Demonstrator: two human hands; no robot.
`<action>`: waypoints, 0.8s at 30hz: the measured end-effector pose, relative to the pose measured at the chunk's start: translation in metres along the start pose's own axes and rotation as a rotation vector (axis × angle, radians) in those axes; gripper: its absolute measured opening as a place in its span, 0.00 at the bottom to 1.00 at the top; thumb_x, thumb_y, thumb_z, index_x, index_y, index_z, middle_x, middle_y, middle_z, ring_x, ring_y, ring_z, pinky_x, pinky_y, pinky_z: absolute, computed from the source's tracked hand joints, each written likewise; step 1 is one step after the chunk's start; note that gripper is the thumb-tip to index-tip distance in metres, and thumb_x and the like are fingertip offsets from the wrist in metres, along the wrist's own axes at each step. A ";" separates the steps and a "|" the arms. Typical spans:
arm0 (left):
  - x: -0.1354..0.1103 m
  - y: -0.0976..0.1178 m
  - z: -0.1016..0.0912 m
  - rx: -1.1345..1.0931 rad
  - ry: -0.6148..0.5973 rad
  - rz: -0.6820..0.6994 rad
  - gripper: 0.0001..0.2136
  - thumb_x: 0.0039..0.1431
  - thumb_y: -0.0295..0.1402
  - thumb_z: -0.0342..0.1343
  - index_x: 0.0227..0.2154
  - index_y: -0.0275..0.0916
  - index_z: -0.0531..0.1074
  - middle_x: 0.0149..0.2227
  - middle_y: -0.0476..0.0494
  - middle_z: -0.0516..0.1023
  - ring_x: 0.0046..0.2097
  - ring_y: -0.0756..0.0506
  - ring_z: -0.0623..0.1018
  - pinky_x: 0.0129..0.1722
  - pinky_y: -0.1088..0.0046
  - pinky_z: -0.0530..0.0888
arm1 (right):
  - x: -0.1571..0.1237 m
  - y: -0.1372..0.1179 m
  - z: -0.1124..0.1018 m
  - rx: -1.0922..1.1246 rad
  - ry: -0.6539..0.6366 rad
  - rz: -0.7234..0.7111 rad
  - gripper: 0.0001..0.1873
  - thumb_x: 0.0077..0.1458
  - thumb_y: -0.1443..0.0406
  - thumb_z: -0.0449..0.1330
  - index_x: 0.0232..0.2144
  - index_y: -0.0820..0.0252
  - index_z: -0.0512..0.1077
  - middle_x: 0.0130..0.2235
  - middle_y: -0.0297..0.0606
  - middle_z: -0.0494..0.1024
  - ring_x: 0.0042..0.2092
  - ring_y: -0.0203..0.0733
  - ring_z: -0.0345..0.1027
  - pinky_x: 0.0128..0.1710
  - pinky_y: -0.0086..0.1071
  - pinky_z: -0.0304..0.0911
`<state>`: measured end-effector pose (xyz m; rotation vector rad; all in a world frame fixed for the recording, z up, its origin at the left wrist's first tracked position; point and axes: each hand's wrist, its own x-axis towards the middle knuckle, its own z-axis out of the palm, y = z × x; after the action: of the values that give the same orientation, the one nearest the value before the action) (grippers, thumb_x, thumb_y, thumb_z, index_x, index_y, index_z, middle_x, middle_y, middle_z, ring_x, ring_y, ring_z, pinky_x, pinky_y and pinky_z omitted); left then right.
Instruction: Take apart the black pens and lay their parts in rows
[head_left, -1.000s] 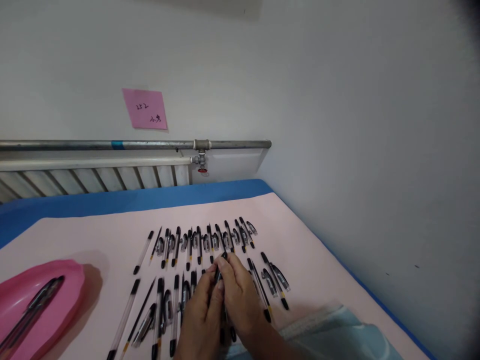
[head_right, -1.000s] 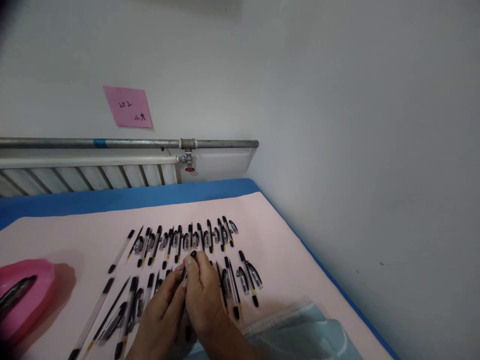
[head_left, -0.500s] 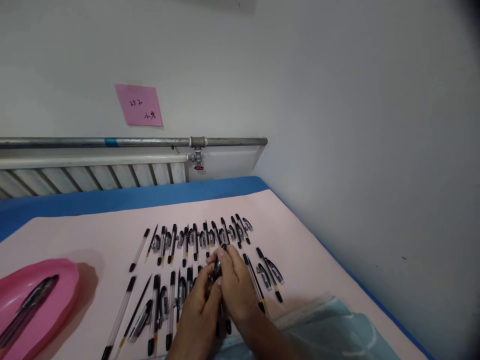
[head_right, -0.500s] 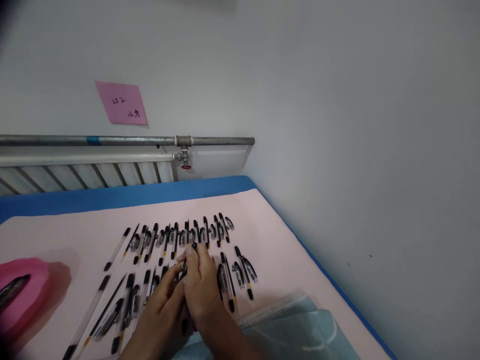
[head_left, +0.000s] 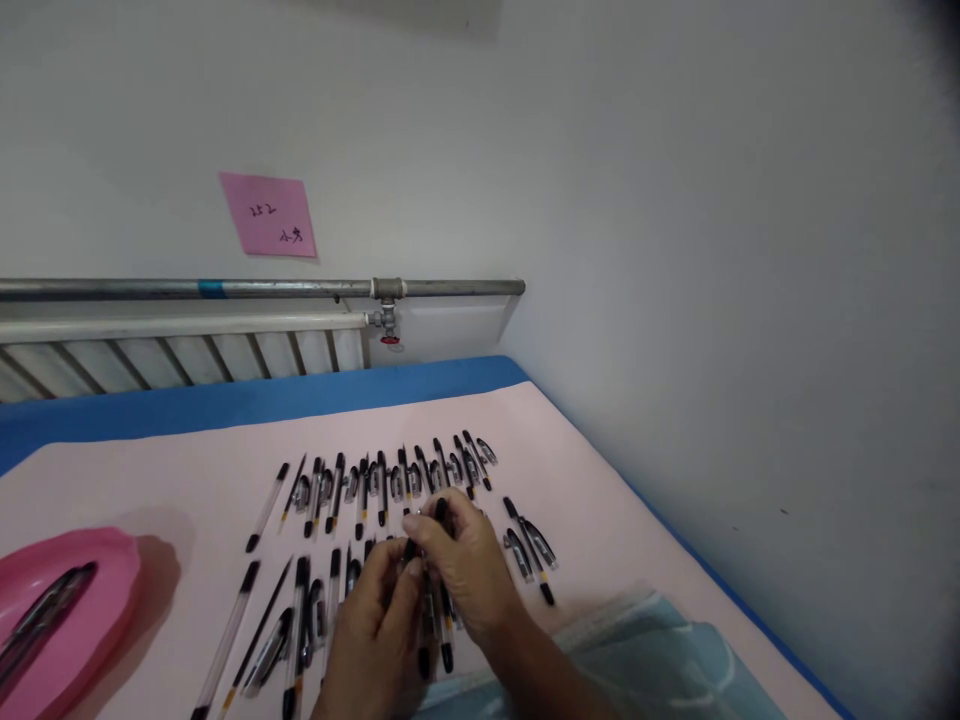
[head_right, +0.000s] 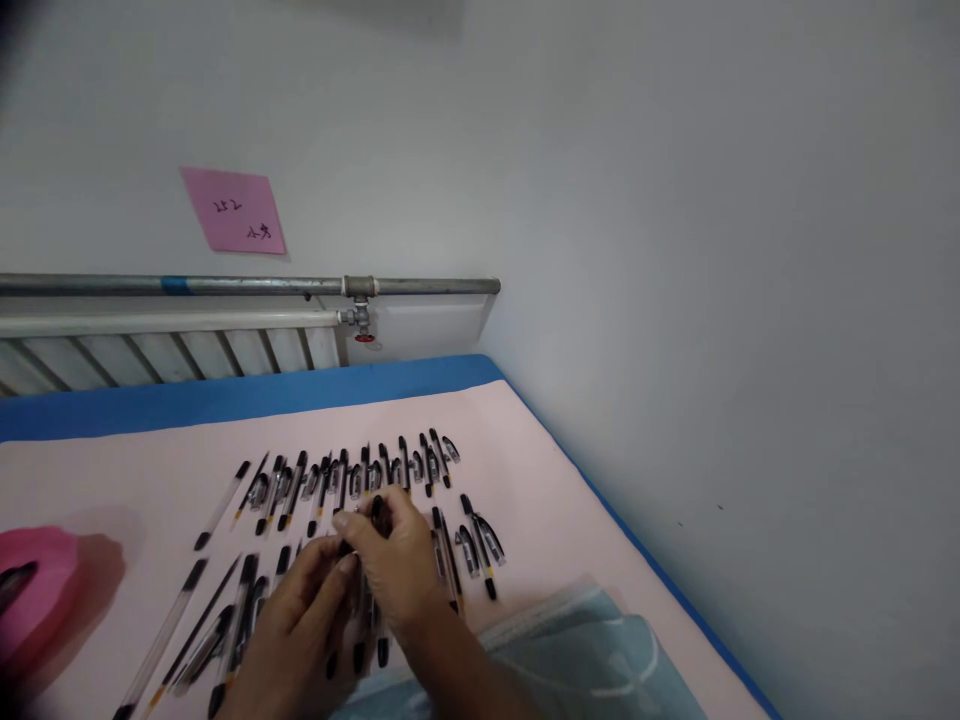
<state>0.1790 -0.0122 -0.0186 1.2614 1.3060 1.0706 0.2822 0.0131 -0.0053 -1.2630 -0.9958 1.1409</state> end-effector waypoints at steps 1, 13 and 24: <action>-0.001 0.000 0.000 0.004 0.006 0.014 0.15 0.53 0.44 0.49 0.36 0.40 0.71 0.35 0.43 0.77 0.38 0.44 0.76 0.39 0.70 0.71 | -0.003 -0.001 0.003 -0.015 0.009 -0.010 0.08 0.44 0.64 0.61 0.22 0.59 0.64 0.22 0.26 0.64 0.26 0.32 0.57 0.27 0.26 0.55; -0.003 0.002 -0.005 0.002 0.001 -0.087 0.17 0.51 0.50 0.51 0.32 0.41 0.71 0.25 0.50 0.74 0.26 0.48 0.72 0.25 0.76 0.69 | -0.009 -0.006 0.003 0.029 -0.036 -0.009 0.06 0.47 0.65 0.57 0.21 0.58 0.64 0.22 0.27 0.63 0.26 0.32 0.57 0.28 0.25 0.55; -0.006 0.002 -0.001 -0.053 0.073 -0.139 0.19 0.45 0.52 0.55 0.33 0.42 0.72 0.31 0.46 0.79 0.35 0.44 0.77 0.30 0.74 0.74 | -0.009 -0.012 0.004 0.052 0.037 0.022 0.09 0.42 0.65 0.61 0.19 0.59 0.63 0.21 0.26 0.63 0.26 0.32 0.56 0.29 0.25 0.56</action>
<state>0.1781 -0.0177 -0.0160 1.0845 1.3901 1.0541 0.2775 0.0053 0.0073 -1.2518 -0.9217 1.1490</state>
